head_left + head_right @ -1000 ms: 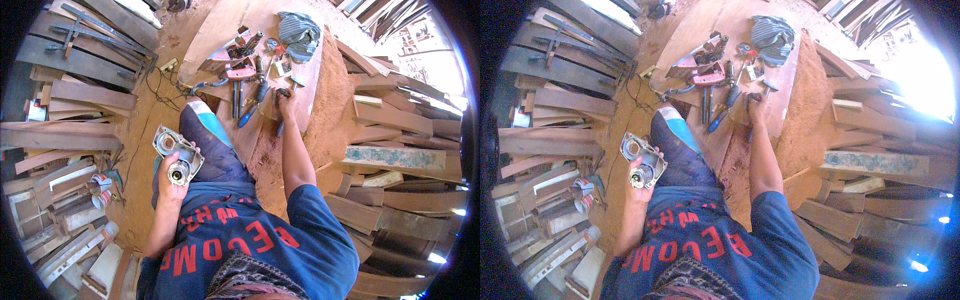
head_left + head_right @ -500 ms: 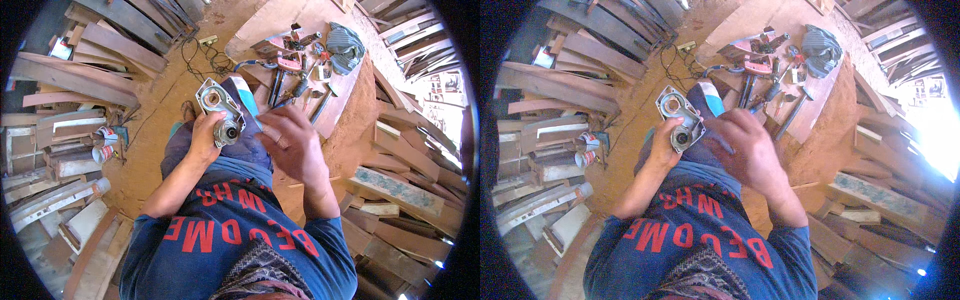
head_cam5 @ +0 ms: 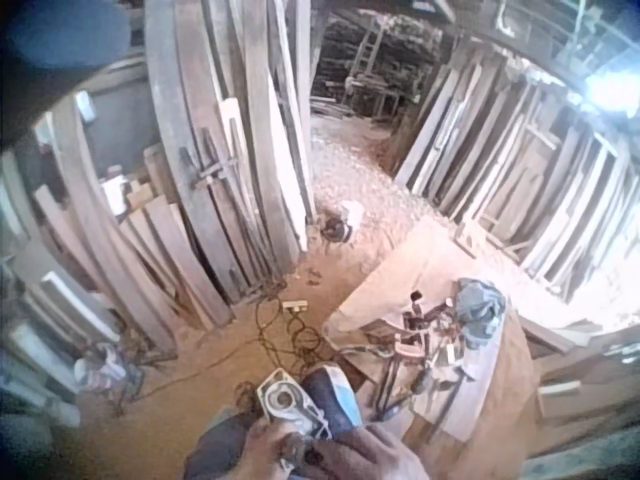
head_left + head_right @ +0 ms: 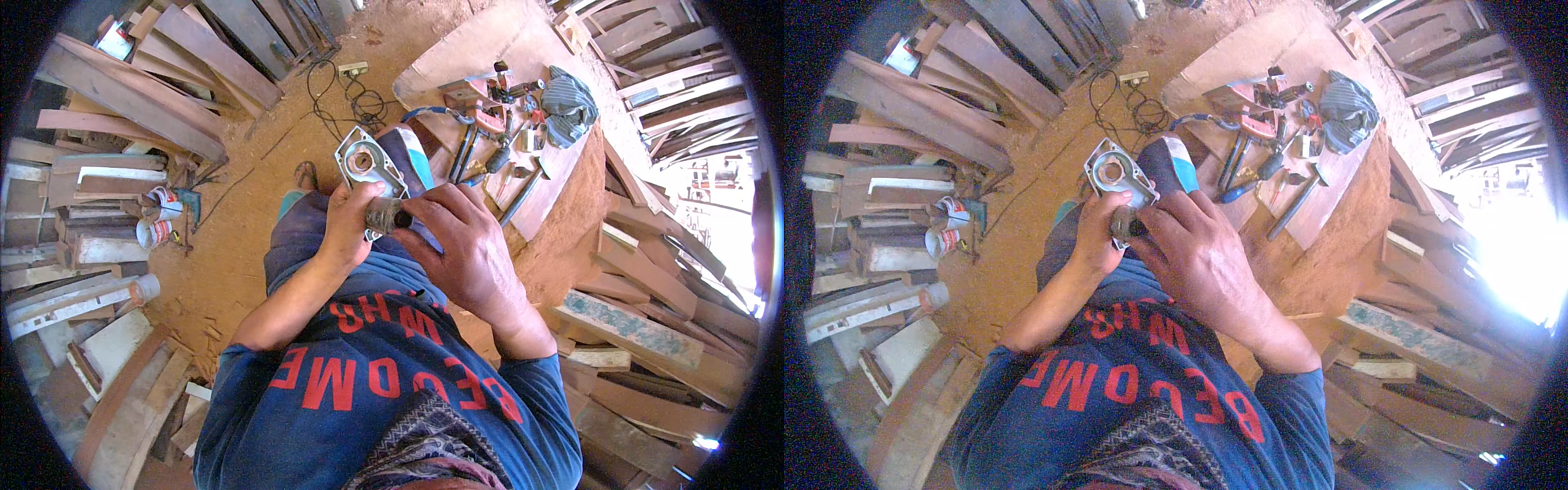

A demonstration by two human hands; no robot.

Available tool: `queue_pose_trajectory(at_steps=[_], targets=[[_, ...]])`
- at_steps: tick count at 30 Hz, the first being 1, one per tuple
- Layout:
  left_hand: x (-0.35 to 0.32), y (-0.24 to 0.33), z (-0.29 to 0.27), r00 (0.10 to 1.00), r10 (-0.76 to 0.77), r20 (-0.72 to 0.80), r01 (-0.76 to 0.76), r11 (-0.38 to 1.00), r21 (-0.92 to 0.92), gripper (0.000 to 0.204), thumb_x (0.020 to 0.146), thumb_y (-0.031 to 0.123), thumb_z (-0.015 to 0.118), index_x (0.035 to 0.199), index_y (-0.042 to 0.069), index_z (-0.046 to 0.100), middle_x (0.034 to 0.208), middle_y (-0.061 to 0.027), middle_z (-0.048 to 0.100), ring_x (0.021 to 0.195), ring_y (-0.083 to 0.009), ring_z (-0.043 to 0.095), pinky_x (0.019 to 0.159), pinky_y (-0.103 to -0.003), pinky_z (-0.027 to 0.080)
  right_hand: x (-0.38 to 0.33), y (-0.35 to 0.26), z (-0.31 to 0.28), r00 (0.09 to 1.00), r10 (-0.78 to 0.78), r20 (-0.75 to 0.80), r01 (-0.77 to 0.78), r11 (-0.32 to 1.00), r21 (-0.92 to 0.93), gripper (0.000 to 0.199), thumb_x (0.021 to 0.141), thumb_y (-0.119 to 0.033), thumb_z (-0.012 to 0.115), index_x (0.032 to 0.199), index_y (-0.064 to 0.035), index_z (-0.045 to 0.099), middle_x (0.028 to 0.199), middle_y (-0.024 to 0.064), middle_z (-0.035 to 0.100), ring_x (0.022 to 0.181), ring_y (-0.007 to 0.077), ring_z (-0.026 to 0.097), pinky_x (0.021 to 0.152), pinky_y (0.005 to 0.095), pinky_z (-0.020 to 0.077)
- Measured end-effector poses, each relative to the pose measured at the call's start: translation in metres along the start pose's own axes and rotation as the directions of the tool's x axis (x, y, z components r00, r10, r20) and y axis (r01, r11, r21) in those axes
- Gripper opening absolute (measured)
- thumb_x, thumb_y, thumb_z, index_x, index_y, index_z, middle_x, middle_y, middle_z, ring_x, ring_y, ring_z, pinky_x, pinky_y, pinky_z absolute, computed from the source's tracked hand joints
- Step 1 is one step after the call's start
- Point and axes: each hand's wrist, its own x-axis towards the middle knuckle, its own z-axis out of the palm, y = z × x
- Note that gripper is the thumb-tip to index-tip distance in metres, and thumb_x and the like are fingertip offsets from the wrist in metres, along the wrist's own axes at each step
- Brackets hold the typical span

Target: The person holds a metal mechanical housing in their left hand and uses their right hand to insert and adjust a cylindrical metal component into the housing. They repeatedly manipulate the component, rotating and pressing it into place, while working in a cluttered workshop environment.

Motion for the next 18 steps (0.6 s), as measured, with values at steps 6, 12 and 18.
queue_pose_trajectory(at_steps=[6, 12, 18], targets=[[-0.0019, 0.0004, -0.0063, 1.000, -0.007, 0.016, 0.007, 1.000, -0.008, 0.022, 0.098, 0.011, 0.059, 0.116, 0.003, 0.066, 0.104, -0.0079, 0.074, 0.091, -0.0175, 0.073, 0.082, -0.034, 0.059, 0.0081, -0.0065, -0.0050, 0.996, -0.075, 0.048, 0.075, 0.997, 0.009, 0.029, 0.085, -0.012, 0.081, 0.111, -0.0038, 0.072, 0.102, 0.0121, 0.067, 0.095, 0.0345, 0.065, 0.083, 0.0442, 0.0544], [-0.0042, 0.0034, -0.0041, 1.000, -0.001, -0.016, 0.001, 1.000, -0.020, 0.022, 0.098, 0.012, 0.059, 0.117, 0.003, 0.066, 0.105, -0.0078, 0.073, 0.092, -0.0172, 0.073, 0.082, -0.033, 0.059, 0.0078, -0.0040, -0.0004, 0.995, -0.090, 0.053, 0.092, 0.995, -0.041, 0.029, 0.084, -0.013, 0.081, 0.109, -0.0036, 0.071, 0.102, 0.0124, 0.066, 0.094, 0.0342, 0.065, 0.082, 0.0440, 0.0539], [-0.0055, 0.0045, -0.0023, 1.000, 0.015, -0.011, -0.015, 1.000, 0.009, 0.026, 0.097, 0.013, 0.059, 0.119, 0.002, 0.065, 0.109, -0.0099, 0.073, 0.096, -0.0196, 0.072, 0.087, -0.035, 0.058, 0.0098, -0.0058, -0.0067, 0.992, -0.091, 0.087, 0.095, 0.995, -0.043, 0.031, 0.084, -0.013, 0.081, 0.111, -0.0030, 0.069, 0.103, 0.0132, 0.066, 0.093, 0.0349, 0.065, 0.081, 0.0445, 0.0535]])
